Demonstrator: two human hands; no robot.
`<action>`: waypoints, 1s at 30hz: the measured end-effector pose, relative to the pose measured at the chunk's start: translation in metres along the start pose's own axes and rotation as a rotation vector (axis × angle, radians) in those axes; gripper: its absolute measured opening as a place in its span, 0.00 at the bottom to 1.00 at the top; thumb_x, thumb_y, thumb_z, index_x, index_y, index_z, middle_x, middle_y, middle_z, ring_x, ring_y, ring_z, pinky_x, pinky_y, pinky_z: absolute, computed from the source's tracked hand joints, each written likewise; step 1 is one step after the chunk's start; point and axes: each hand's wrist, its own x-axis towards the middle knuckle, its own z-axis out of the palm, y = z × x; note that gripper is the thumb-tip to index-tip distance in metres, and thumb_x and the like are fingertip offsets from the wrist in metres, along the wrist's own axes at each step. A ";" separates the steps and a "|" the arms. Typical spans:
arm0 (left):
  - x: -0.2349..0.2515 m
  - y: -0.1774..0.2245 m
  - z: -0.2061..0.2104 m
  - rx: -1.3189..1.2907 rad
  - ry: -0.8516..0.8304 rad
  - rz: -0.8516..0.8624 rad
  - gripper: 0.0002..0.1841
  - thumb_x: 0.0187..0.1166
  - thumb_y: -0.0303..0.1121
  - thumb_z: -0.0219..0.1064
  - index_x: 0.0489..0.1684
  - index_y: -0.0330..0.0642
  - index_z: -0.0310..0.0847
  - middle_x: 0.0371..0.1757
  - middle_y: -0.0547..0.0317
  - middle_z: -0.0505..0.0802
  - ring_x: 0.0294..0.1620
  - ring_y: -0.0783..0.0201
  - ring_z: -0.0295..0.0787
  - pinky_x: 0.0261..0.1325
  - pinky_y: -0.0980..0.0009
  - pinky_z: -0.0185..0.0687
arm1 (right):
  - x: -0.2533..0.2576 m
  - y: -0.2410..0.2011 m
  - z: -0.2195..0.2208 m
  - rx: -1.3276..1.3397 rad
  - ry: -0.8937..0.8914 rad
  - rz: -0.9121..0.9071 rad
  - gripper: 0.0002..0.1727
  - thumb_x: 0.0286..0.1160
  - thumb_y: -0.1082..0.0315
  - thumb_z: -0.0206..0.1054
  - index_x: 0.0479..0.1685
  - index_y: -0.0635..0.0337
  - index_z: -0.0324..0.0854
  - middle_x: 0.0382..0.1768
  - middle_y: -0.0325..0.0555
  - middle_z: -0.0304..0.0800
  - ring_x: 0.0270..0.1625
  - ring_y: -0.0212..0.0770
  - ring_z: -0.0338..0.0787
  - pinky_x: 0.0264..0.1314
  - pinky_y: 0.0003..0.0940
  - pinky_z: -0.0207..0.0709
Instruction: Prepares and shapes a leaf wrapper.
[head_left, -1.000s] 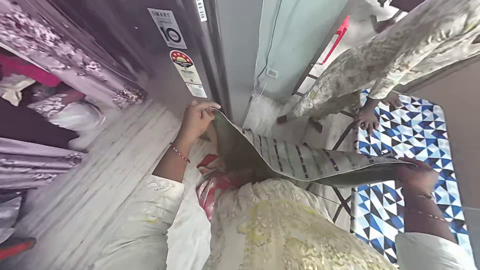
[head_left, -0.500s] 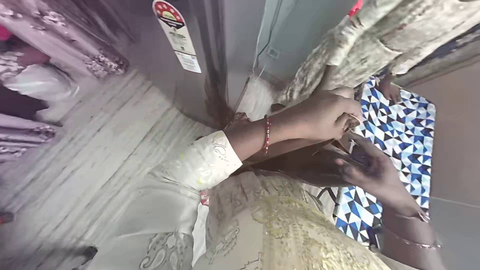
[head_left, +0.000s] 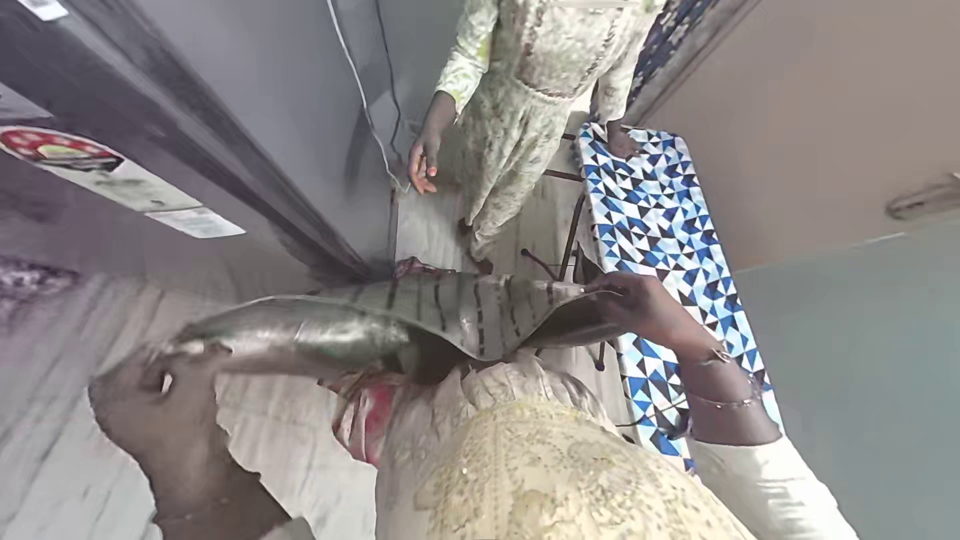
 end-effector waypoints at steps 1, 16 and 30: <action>-0.016 -0.002 0.002 0.012 0.030 -0.057 0.34 0.64 0.33 0.78 0.67 0.18 0.72 0.71 0.26 0.78 0.67 0.53 0.79 0.68 0.65 0.78 | 0.005 -0.005 0.005 0.017 -0.012 -0.038 0.11 0.78 0.70 0.66 0.52 0.64 0.89 0.46 0.49 0.93 0.44 0.33 0.90 0.52 0.32 0.85; -0.083 0.144 0.121 -0.150 -0.658 0.679 0.16 0.76 0.39 0.67 0.44 0.32 0.91 0.36 0.48 0.96 0.35 0.61 0.94 0.43 0.63 0.89 | 0.053 -0.096 0.039 -0.102 -0.189 -0.781 0.16 0.80 0.59 0.67 0.51 0.62 0.91 0.40 0.53 0.93 0.43 0.48 0.92 0.51 0.46 0.84; -0.092 0.160 0.068 -0.216 -0.472 0.619 0.15 0.76 0.39 0.67 0.44 0.35 0.90 0.37 0.68 0.95 0.41 0.96 0.84 0.49 0.93 0.79 | 0.061 0.006 -0.020 -0.100 0.243 -0.581 0.07 0.69 0.74 0.71 0.39 0.61 0.96 0.57 0.63 0.87 0.61 0.61 0.85 0.64 0.55 0.80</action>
